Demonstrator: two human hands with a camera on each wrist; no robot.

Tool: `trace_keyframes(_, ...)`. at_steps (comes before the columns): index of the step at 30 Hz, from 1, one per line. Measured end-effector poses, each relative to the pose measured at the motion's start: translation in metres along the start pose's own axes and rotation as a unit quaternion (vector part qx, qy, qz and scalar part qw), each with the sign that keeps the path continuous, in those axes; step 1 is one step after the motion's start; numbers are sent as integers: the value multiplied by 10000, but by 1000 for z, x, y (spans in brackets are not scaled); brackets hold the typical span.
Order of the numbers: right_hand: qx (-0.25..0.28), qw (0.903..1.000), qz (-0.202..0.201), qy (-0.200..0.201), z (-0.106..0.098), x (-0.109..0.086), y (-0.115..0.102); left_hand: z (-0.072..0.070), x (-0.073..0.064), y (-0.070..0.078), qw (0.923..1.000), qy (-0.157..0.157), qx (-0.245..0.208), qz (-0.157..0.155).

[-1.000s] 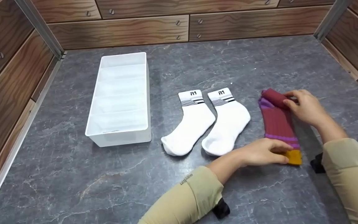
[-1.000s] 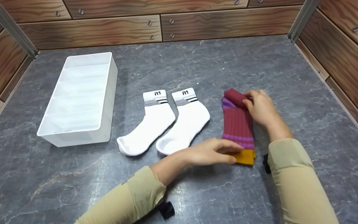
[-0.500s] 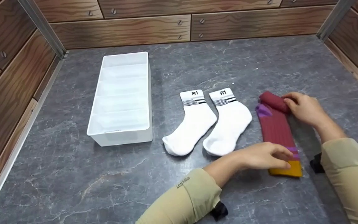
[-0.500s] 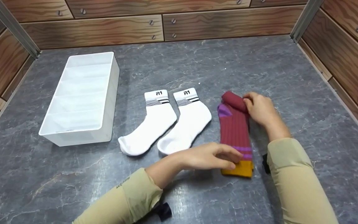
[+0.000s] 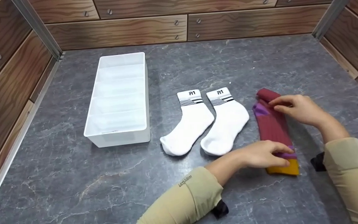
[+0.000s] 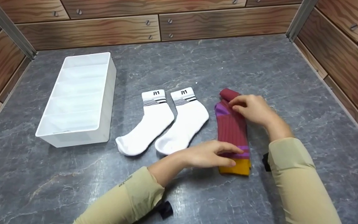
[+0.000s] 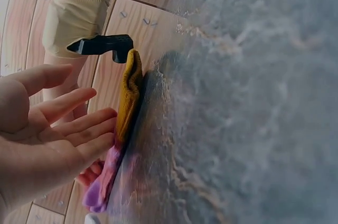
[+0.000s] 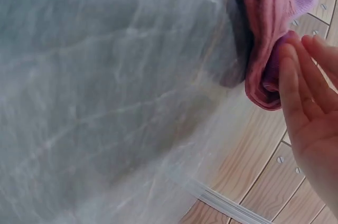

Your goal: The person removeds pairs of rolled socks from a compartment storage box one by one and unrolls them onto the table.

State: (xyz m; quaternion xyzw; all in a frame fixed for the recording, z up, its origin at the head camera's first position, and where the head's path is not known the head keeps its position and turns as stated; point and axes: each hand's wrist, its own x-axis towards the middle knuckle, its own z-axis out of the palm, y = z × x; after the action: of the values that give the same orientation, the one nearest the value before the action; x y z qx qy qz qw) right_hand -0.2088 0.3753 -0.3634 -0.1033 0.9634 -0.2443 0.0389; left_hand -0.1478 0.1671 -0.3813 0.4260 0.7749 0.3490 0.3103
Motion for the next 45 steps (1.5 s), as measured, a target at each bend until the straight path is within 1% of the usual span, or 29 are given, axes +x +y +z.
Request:
trace_keyframes(3,73,9999,101,27,1,3,-1,0,-2,-1,10000,-58,-9,36)
trace_keyframes(7,128,9998,117,99,1,8,0,0,-5,0,9999,-150,3,60)
trace_keyframes(15,75,9996,246,-65,3,18,7,2,-11,0,9992,-353,136,131)
trace_keyframes(19,18,9991,353,-222,4,20,11,3,-13,-1,9993,-350,-41,159)
trace_keyframes(22,41,9990,381,-236,5,20,12,4,-14,-2,9992,-314,-151,214)
trace_keyframes(24,72,9994,313,-109,6,19,12,5,-14,-2,9991,-262,-234,229)
trace_keyframes(25,90,9996,261,-27,6,19,12,5,-14,-3,9989,-223,-347,230)
trace_keyframes(27,129,9997,132,158,6,18,11,4,-15,-4,9970,-140,-724,233)
trace_keyframes(30,111,9989,-97,451,7,17,10,-1,-17,-7,9930,164,-1151,222)
trace_keyframes(32,79,9980,-209,593,7,15,9,-7,-20,-10,9909,433,-1243,294)
trace_keyframes(36,-23,9975,-217,677,8,12,8,-29,-32,-18,9910,1029,-812,275)
trace_keyframes(38,-18,9977,-168,657,8,12,7,-42,-39,-25,9899,1347,-400,195)
trace_keyframes(41,5,9978,-155,646,8,12,5,-57,-48,-36,9836,1778,308,-66)
trace_keyframes(42,0,9978,-170,643,8,12,5,-60,-51,-40,9811,1853,530,-176)
trace_keyframes(43,-10,9978,-175,634,8,12,4,-63,-53,-43,9792,1899,656,-286)
trace_keyframes(45,-16,9979,-151,626,8,12,3,-65,-56,-49,9781,1826,823,-566)
